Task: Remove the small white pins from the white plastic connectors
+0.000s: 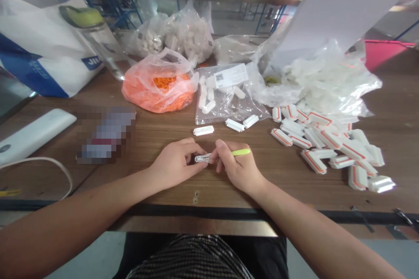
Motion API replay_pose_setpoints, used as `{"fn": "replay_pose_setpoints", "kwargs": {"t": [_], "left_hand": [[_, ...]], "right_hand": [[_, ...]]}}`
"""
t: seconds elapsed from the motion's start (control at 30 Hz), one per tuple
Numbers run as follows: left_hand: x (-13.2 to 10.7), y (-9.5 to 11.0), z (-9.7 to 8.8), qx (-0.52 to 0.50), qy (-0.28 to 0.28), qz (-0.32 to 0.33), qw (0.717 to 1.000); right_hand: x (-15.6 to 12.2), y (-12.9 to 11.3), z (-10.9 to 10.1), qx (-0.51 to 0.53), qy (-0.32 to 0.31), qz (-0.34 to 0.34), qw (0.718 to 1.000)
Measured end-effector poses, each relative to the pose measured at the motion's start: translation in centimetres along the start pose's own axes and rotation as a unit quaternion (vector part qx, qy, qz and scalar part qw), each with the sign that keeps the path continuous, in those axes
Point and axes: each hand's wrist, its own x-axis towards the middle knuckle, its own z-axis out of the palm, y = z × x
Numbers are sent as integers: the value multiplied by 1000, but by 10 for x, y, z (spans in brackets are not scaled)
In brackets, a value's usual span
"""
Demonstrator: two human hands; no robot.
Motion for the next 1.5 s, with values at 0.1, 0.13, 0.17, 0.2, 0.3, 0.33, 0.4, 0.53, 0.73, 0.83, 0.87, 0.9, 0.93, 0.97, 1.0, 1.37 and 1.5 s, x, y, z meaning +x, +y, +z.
{"fn": "replay_pose_setpoints", "kwargs": {"t": [0.1,0.13,0.17,0.2,0.3,0.33,0.4,0.53,0.73,0.83,0.87,0.9,0.93,0.97,1.0,1.37,1.5], "left_hand": [[0,0,0,1,1,-1,1000],[0,0,0,2,1,-2,1000],[0,0,0,3,0,-2,1000],[0,0,0,4,-1,-2,1000],[0,0,-1,6,-2,-3,1000],[0,0,-1,5,-2,-4,1000],[-1,0,-1,4,0,-5,1000],[-1,-1,0,4,3,-1,1000],[0,0,0,9,-1,-4,1000],[0,1,-1,5,-2,-6,1000],[0,1,-1,4,-2,-5,1000],[0,1,-1,3,-2,-5,1000],[0,1,-1,4,-1,-4,1000],[0,1,-1,5,-2,-3,1000],[0,0,-2,7,-3,-3,1000],[0,1,-3,10,-7,-1,1000],[-1,2,-3,30,-12,9,999]], "right_hand": [[1,2,1,1,7,1,1000],[1,2,1,6,13,1,1000],[1,1,1,12,19,0,1000],[2,1,1,16,24,-1,1000],[2,1,2,15,23,5,1000],[2,1,2,11,21,9,1000],[2,2,2,-3,16,15,1000],[0,2,1,-27,8,2,1000],[-1,4,0,-25,9,-1,1000],[0,4,1,-32,13,9,999],[0,3,1,-29,12,11,999],[0,3,2,-20,13,14,1000],[1,1,2,-7,15,18,1000],[1,0,2,8,20,22,1000],[1,-1,2,22,26,25,999],[3,0,2,-10,12,9,1000],[6,-9,-18,-30,51,8,998]]}}
